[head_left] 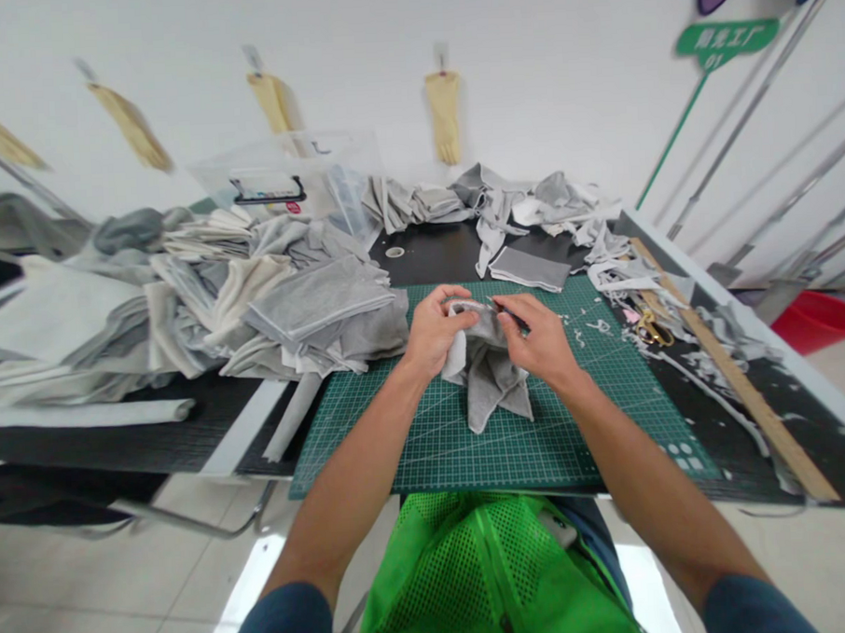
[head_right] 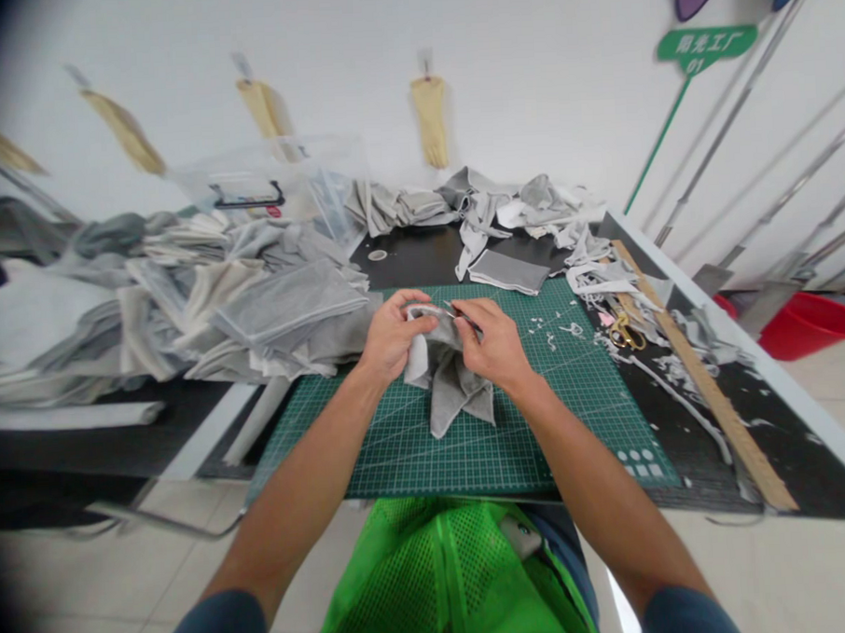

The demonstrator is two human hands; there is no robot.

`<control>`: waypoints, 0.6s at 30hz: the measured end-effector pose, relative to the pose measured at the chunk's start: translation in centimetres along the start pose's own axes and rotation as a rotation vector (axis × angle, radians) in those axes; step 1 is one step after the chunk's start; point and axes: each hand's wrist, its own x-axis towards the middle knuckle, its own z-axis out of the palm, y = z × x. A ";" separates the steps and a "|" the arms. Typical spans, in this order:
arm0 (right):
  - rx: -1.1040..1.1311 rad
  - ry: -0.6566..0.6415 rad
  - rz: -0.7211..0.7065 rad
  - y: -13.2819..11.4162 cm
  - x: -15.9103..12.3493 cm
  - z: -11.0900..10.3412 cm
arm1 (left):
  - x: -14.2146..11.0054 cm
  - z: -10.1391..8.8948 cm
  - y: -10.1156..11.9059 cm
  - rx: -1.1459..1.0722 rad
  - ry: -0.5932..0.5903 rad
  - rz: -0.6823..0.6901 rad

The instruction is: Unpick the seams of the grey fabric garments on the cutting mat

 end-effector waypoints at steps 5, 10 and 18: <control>-0.035 0.014 0.002 -0.5 -0.2 0.2 | -0.1 0.0 0.0 0.036 -0.033 0.041; -0.057 0.065 -0.017 -0.6 -0.2 0.3 | 0.0 0.1 -0.1 0.043 -0.051 0.068; -0.105 0.068 -0.065 0.0 -0.4 0.6 | -0.2 0.4 -0.1 0.061 -0.040 0.101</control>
